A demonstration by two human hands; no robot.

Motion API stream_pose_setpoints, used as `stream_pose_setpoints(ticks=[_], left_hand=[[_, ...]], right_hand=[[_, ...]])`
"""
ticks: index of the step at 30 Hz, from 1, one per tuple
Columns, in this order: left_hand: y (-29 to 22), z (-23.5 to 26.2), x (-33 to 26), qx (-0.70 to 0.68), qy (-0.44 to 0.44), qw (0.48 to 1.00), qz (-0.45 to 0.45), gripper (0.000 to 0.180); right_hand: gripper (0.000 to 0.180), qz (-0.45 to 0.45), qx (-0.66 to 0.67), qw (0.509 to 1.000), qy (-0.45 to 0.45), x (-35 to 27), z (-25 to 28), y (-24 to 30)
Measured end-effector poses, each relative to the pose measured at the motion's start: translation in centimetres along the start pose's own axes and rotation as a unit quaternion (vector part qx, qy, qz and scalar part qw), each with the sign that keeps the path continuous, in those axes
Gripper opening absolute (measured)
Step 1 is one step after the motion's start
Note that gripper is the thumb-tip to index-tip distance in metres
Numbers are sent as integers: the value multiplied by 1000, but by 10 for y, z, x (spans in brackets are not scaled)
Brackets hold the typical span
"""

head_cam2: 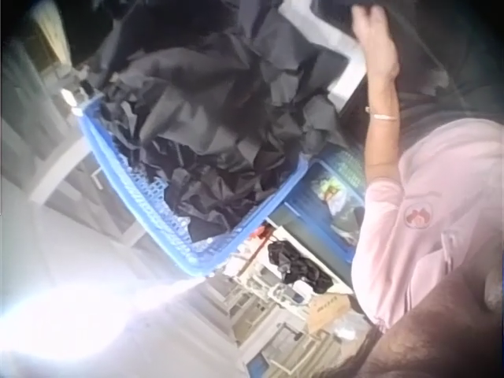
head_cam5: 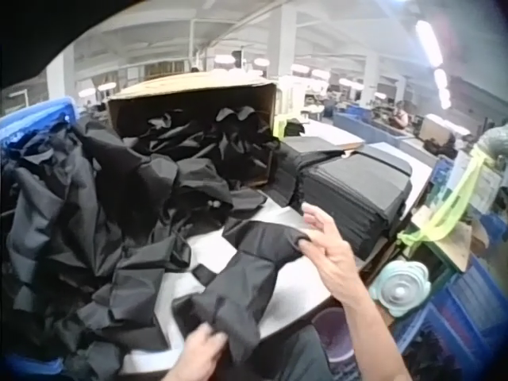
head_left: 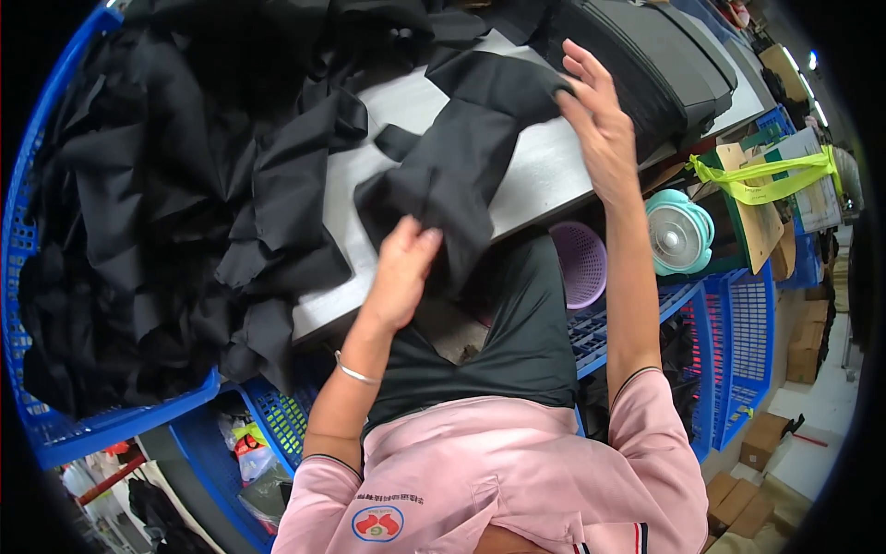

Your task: Manually turning black fabric parts inside out at a garment workshop station.

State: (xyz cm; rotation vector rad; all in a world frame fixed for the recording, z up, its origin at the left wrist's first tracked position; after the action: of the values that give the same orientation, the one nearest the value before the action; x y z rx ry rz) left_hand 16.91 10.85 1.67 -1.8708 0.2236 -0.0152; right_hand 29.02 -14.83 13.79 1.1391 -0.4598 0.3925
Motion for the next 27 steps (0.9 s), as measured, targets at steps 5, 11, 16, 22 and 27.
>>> stream_pose_setpoints(ticks=[5, 11, 16, 22, 27], left_hand=[[-33, -29, -26, -10, -49, 993, -106, 35], [-52, -8, 19, 283, -263, 870, -305, 43], [-45, -22, 38, -201, -39, 972, -113, 43], [-31, -17, 36, -376, 56, 924, -41, 40], [-34, -12, 50, -480, 63, 875, 17, 42]], right_hand=[[22, -147, -7, 984, -96, -37, -26, -20], [30, -381, 244, 892, 10, -119, -58, 1], [47, -433, 497, 746, 96, -120, -67, -6], [58, -423, 591, 680, 94, -117, -48, -25], [58, -418, 692, 575, 123, -112, -51, -39]])
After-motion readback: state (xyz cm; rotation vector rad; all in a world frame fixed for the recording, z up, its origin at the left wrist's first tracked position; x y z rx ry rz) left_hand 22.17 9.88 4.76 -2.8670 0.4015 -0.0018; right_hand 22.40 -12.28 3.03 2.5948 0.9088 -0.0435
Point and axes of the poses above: each hand's wrist, its own x-axis towards the middle knuckle, its own z-axis out of the back of the hand, y = z × x, the point moved 1 cm from there along x, towards the middle knuckle, and after that the axes turned 9 degrees about -z, right-handed, at the moved point
